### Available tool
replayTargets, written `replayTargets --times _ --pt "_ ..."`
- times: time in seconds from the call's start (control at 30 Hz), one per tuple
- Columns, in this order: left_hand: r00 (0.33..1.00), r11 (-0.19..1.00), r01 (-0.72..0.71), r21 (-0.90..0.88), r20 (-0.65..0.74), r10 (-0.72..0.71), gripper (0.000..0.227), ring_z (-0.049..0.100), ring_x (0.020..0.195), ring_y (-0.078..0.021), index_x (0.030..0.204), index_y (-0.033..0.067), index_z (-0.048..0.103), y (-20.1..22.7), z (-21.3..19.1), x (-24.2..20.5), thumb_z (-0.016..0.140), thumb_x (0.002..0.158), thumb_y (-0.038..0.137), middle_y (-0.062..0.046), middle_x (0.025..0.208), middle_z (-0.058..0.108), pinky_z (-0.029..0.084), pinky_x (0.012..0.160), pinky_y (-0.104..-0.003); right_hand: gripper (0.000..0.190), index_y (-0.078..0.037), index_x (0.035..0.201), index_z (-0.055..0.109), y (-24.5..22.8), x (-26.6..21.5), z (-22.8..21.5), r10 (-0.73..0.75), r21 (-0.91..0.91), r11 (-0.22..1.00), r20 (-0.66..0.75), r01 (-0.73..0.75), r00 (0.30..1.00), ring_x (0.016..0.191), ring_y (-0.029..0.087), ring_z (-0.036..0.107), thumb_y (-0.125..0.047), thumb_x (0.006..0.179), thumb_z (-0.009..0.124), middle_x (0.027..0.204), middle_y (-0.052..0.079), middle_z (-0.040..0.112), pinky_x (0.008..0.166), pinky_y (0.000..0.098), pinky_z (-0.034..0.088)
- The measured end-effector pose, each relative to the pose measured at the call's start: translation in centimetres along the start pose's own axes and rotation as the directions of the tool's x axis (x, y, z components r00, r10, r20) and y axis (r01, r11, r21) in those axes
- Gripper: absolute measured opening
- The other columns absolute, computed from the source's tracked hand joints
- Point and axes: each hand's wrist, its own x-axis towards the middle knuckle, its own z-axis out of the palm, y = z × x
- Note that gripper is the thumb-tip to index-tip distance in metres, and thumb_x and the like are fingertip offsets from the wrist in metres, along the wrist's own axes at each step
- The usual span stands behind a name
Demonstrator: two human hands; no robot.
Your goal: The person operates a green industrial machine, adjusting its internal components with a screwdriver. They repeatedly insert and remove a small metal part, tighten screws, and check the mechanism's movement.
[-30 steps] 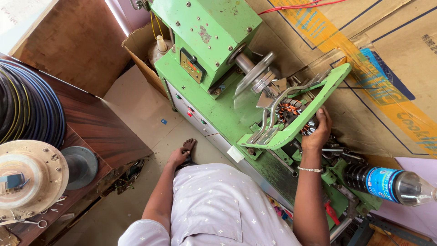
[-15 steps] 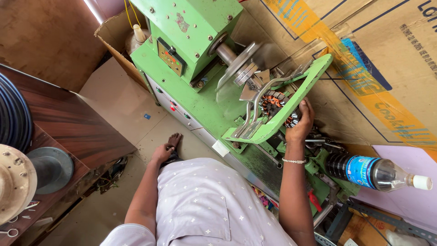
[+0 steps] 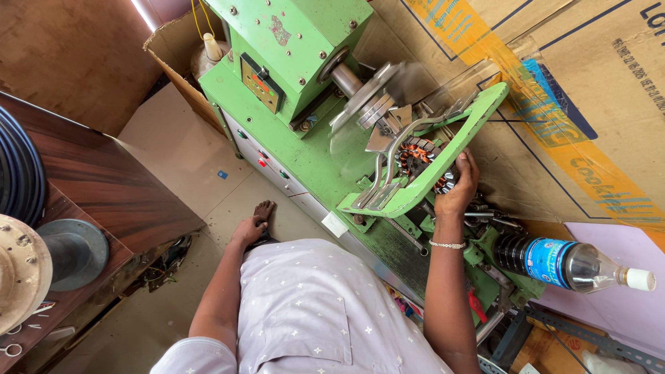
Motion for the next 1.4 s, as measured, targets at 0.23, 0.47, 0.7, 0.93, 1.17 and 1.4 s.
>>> replayTargets --times 0.23,0.47,0.7,0.93,1.17,1.4 --pt "1.0 1.0 -0.024 0.014 -0.007 0.024 0.036 0.068 0.11 -0.0418 0.121 0.0143 0.074 -0.1 0.1 -0.1 0.068 0.091 0.034 -0.023 0.114 0.073 0.052 0.1 -0.046 0.041 0.001 0.13 0.064 0.5 0.2 -0.3 0.016 0.017 1.0 -0.038 -0.015 0.999 0.109 0.022 0.069 -0.023 0.096 0.066 0.119 0.011 0.07 0.098 0.0362 0.058" --pt "1.0 1.0 -0.012 0.008 -0.013 0.012 0.038 0.067 0.111 -0.0413 0.123 0.0142 0.073 -0.1 -0.1 -0.2 0.067 0.091 0.033 -0.023 0.116 0.072 0.051 0.1 -0.047 0.041 0.003 0.129 0.065 -0.2 0.1 0.2 -0.026 0.007 1.0 0.07 0.026 0.997 0.109 0.024 0.069 -0.024 0.099 0.064 0.119 0.012 0.07 0.098 0.0369 0.058" --pt "1.0 1.0 -0.018 0.006 -0.006 0.018 0.039 0.067 0.112 -0.0411 0.124 0.0149 0.073 -0.3 -0.3 -0.4 0.067 0.09 0.033 -0.022 0.117 0.072 0.051 0.101 -0.046 0.048 -0.005 0.126 0.06 -0.4 -0.4 0.8 0.039 -0.084 0.995 -0.1 -0.047 0.994 0.108 0.019 0.069 -0.042 0.095 0.062 0.116 0.007 0.066 0.095 0.0391 0.063" --pt "1.0 1.0 -0.014 0.025 -0.006 0.014 0.037 0.067 0.111 -0.0406 0.122 0.0146 0.073 -0.4 -0.2 -0.4 0.066 0.091 0.034 -0.022 0.115 0.073 0.051 0.101 -0.046 0.032 0.0 0.115 0.069 -0.8 -0.4 0.8 -0.068 -0.03 0.997 0.13 0.073 0.989 0.103 0.019 0.065 -0.028 0.103 0.06 0.109 0.008 0.068 0.095 0.0351 0.056" --pt "0.999 0.999 -0.032 0.019 -0.022 0.033 0.039 0.067 0.112 -0.0403 0.123 0.0147 0.073 -0.2 -0.5 -0.2 0.068 0.088 0.034 -0.021 0.117 0.072 0.05 0.101 -0.046 0.03 -0.001 0.113 0.07 -0.7 -0.3 0.8 -0.054 -0.008 0.998 0.112 0.055 0.992 0.102 0.019 0.067 -0.027 0.102 0.06 0.107 0.007 0.069 0.094 0.0345 0.056" --pt "0.999 0.998 -0.039 0.05 0.003 0.039 0.04 0.066 0.112 -0.0402 0.124 0.0154 0.073 0.1 -1.0 -0.8 0.067 0.088 0.035 -0.02 0.119 0.071 0.051 0.101 -0.045 0.033 -0.003 0.12 0.069 1.0 0.5 -0.1 -0.018 0.062 0.998 -0.061 0.022 0.998 0.102 0.021 0.068 -0.024 0.094 0.07 0.11 0.007 0.072 0.095 0.037 0.057"
